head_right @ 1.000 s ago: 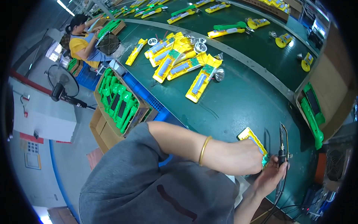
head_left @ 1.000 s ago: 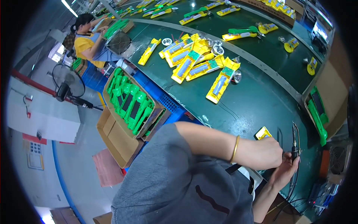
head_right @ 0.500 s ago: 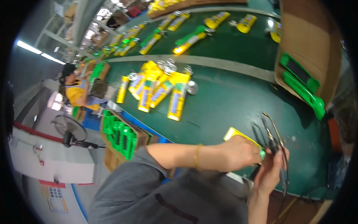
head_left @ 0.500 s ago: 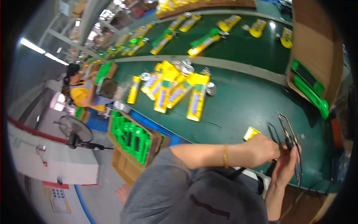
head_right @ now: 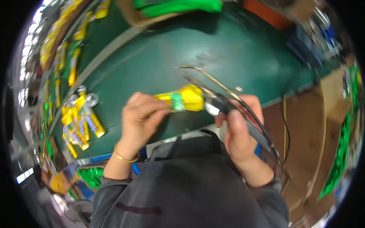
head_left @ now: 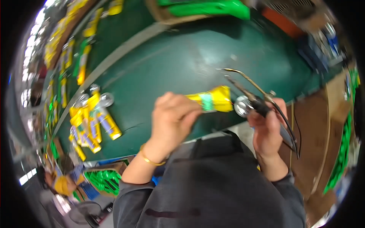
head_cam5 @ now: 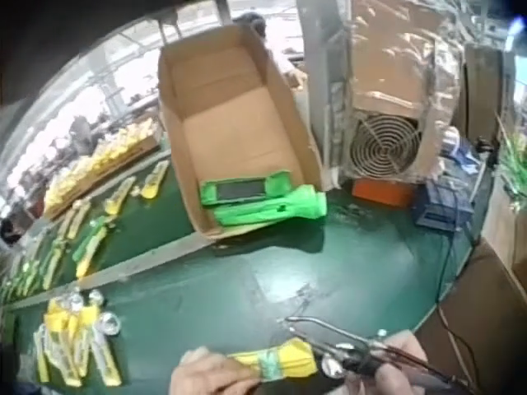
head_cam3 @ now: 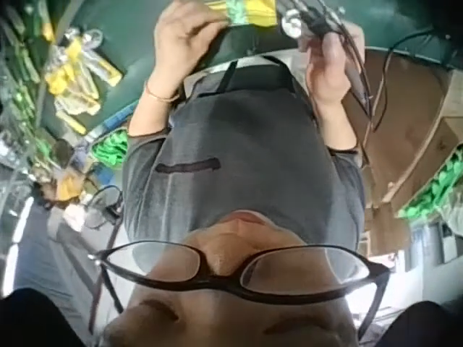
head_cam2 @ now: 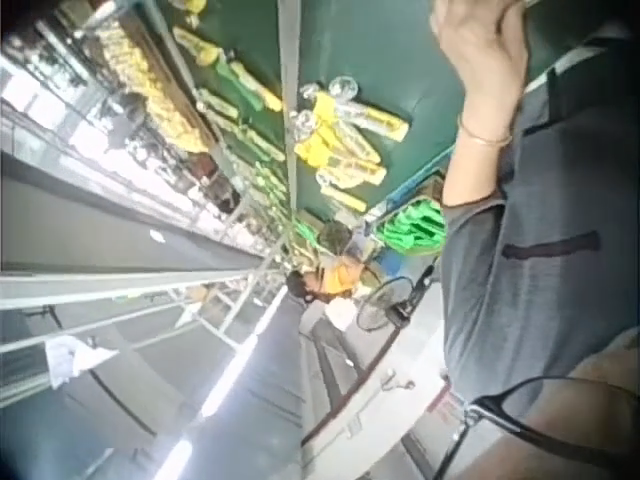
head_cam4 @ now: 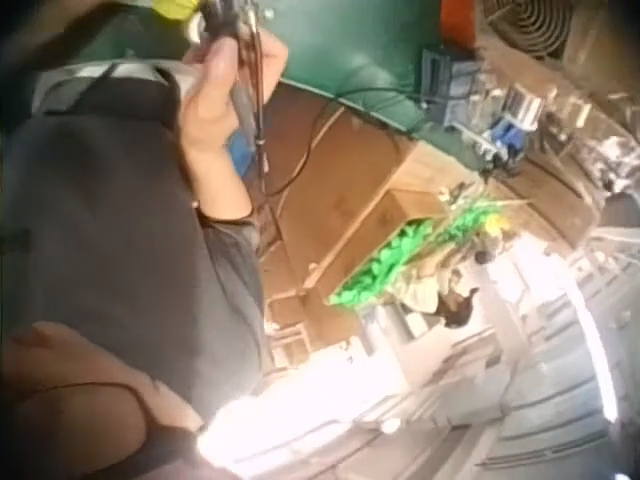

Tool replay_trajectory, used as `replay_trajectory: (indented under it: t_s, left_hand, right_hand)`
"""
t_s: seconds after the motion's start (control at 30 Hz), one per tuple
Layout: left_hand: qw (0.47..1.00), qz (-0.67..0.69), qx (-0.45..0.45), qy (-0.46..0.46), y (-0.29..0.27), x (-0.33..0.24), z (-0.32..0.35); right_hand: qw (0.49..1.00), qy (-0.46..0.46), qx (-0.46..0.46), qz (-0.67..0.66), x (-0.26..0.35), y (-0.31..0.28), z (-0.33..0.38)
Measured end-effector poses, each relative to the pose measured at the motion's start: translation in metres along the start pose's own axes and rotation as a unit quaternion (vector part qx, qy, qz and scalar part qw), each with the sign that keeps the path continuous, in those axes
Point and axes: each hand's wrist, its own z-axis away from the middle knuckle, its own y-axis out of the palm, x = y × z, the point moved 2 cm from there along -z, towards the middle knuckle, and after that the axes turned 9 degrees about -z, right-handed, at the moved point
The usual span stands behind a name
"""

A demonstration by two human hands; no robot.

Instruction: Soldering internal wiring to circuit boards and assembling the components into plastic solar flashlight housings on a production line.

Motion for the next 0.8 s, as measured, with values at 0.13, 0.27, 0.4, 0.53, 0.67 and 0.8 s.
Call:
replay_trajectory:
  t_s: [0.13, 0.27, 0.4, 0.53, 0.67, 0.8]
  left_hand:
    - [0.999, -0.002, 0.043, -0.030, 0.007, -0.011, -0.009]
    - [0.997, -0.009, 0.064, -0.040, 0.007, -0.016, -0.011]
    - [0.995, 0.017, 0.070, -0.074, 0.009, -0.017, -0.007]
    - [0.995, -0.060, 0.080, -0.011, 0.004, -0.032, -0.011]
    - [0.989, -0.131, 0.071, 0.007, 0.009, -0.040, -0.015]
    - [0.988, -0.106, 0.109, -0.025, 0.011, -0.036, -0.018]
  right_hand:
    - [0.997, 0.026, -0.039, 0.054, 0.006, -0.018, 0.022]
    - [0.993, 0.048, -0.021, 0.108, 0.006, -0.027, 0.032]
    - [0.987, 0.071, -0.007, 0.144, 0.008, -0.031, 0.031]
    - [0.986, 0.079, -0.002, 0.144, 0.008, -0.033, 0.027]
    - [0.983, 0.068, 0.008, 0.170, 0.007, -0.035, 0.025]
    - [0.978, 0.076, 0.014, 0.191, 0.012, -0.040, 0.022]
